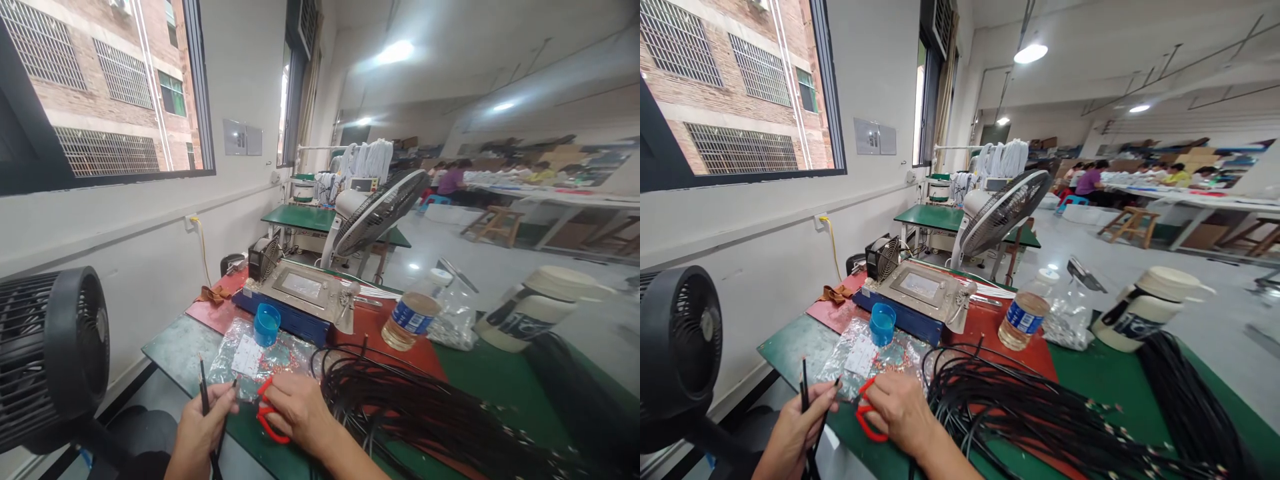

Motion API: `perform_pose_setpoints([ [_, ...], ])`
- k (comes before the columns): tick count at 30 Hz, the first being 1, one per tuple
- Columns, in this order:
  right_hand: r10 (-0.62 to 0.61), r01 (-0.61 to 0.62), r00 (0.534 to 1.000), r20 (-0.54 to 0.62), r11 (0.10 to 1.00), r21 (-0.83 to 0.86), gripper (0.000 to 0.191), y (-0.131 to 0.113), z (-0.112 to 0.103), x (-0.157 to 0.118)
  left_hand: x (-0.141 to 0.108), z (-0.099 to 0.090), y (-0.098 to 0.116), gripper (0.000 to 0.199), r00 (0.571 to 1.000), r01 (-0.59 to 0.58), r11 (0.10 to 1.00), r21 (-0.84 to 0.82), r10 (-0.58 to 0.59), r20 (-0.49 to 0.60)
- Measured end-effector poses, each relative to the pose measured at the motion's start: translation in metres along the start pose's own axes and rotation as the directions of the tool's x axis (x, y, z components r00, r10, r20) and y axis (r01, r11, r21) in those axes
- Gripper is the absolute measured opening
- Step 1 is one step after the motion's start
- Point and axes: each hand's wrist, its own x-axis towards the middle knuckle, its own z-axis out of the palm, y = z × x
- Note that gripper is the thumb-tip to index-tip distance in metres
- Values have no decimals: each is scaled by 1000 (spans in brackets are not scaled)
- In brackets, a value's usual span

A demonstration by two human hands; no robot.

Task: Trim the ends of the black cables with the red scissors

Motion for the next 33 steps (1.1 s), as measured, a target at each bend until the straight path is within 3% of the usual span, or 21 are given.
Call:
perform_pose_setpoints([
  [6,139,-140,990,-37,990,-24,37,-1,1,2,-1,-4,2,35,987,89,995,-37,-83,140],
  [12,80,-80,997,-15,996,-48,45,1,3,-1,-6,-4,2,33,967,124,991,-46,-110,231],
  [18,84,-84,996,-5,995,-49,49,1,2,0,-5,-3,2,34,974,113,993,-42,-103,200],
  [26,55,-60,998,-39,991,-122,37,1,4,-4,-4,2,-3,47,999,5,1000,22,-6,38],
  [30,10,-17,997,-73,995,-98,35,1,5,-5,-5,1,0,38,988,81,996,-28,-77,136],
  [33,88,-89,995,-52,996,-21,36,0,3,-2,-4,-3,-1,35,965,152,985,-82,-130,228],
])
